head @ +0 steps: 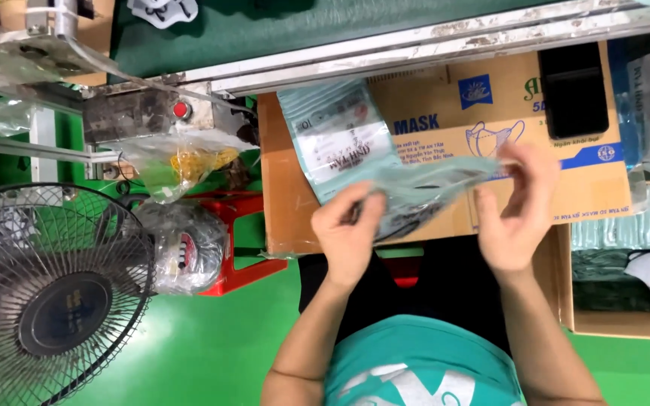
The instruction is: The recorder is packing stacks of face masks into plastic bags and placing them into cardboard boxes on a production line.
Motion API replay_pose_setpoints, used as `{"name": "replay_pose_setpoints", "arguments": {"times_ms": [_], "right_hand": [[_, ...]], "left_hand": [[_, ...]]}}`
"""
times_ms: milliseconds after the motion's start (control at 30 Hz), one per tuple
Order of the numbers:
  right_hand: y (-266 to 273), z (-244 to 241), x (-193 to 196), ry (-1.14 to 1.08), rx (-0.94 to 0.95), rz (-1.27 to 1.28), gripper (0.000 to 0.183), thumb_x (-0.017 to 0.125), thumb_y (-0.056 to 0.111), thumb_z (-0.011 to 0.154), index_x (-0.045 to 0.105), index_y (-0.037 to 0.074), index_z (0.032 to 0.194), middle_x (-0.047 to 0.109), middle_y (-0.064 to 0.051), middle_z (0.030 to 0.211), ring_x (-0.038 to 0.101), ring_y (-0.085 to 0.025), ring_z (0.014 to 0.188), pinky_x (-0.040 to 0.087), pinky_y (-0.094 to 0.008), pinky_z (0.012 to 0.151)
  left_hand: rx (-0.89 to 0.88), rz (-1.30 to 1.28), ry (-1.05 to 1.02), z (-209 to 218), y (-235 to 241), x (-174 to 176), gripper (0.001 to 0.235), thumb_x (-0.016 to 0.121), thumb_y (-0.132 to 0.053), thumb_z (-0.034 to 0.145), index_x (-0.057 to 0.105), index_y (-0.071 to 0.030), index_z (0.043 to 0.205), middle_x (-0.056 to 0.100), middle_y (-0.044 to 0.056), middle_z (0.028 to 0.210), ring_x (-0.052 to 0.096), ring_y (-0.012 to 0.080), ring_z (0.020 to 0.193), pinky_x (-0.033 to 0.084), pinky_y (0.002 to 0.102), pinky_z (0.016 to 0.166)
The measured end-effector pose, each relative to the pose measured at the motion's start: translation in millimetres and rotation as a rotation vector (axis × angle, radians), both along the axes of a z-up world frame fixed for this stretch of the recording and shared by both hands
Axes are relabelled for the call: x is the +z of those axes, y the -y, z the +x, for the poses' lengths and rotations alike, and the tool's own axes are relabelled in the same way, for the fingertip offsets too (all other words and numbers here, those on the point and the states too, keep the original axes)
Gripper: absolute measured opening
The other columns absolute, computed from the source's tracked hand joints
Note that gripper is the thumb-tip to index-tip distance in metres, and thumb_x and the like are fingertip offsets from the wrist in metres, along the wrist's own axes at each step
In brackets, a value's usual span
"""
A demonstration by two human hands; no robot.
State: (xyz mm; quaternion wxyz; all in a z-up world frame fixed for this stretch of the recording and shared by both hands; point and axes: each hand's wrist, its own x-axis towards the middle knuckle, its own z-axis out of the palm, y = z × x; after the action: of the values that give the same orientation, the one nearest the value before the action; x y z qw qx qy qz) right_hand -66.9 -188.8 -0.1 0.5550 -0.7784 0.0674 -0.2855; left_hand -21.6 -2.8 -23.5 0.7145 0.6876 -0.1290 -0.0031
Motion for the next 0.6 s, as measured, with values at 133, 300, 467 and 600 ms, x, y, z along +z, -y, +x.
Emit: {"name": "replay_pose_setpoints", "arguments": {"times_ms": [133,300,467,600], "right_hand": [[23,-11,-56,0.032,0.020,0.532,0.021,0.061,-0.009,0.097,0.060,-0.002,0.117,0.065,-0.003,0.109,0.061,-0.009,0.101,0.049,-0.023,0.095],[35,-17,-77,0.030,0.127,0.778,0.010,0.061,-0.008,0.106,0.065,-0.004,0.115,0.069,-0.006,0.108,0.063,-0.009,0.098,0.050,-0.023,0.094],[22,-13,-62,0.019,0.094,0.839,0.009,0.060,-0.004,0.106,0.065,-0.001,0.112,0.068,-0.006,0.106,0.064,-0.008,0.094,0.051,-0.022,0.091],[27,-22,-87,-0.130,0.151,0.846,0.006,0.064,-0.003,0.101,0.067,0.000,0.106,0.065,-0.004,0.104,0.051,-0.004,0.073,0.040,-0.019,0.067]], "left_hand": [[-0.005,-0.155,-0.099,-3,5,-11,0.012,0.066,0.004,0.098,0.070,0.000,0.109,0.067,0.006,0.098,0.060,0.0072,0.090,0.051,0.025,0.083],[0.014,0.206,0.080,0,-1,20,0.004,0.070,-0.001,0.097,0.066,0.001,0.097,0.064,0.005,0.084,0.056,0.0093,0.075,0.049,0.025,0.071],[-0.040,0.098,0.015,0,7,11,0.004,0.070,0.001,0.094,0.067,0.004,0.095,0.066,0.008,0.087,0.058,0.0163,0.078,0.049,0.028,0.073],[-0.051,0.138,0.087,2,7,7,0.005,0.071,-0.001,0.093,0.070,0.002,0.097,0.072,0.009,0.093,0.067,0.0170,0.087,0.054,0.029,0.081]]}}
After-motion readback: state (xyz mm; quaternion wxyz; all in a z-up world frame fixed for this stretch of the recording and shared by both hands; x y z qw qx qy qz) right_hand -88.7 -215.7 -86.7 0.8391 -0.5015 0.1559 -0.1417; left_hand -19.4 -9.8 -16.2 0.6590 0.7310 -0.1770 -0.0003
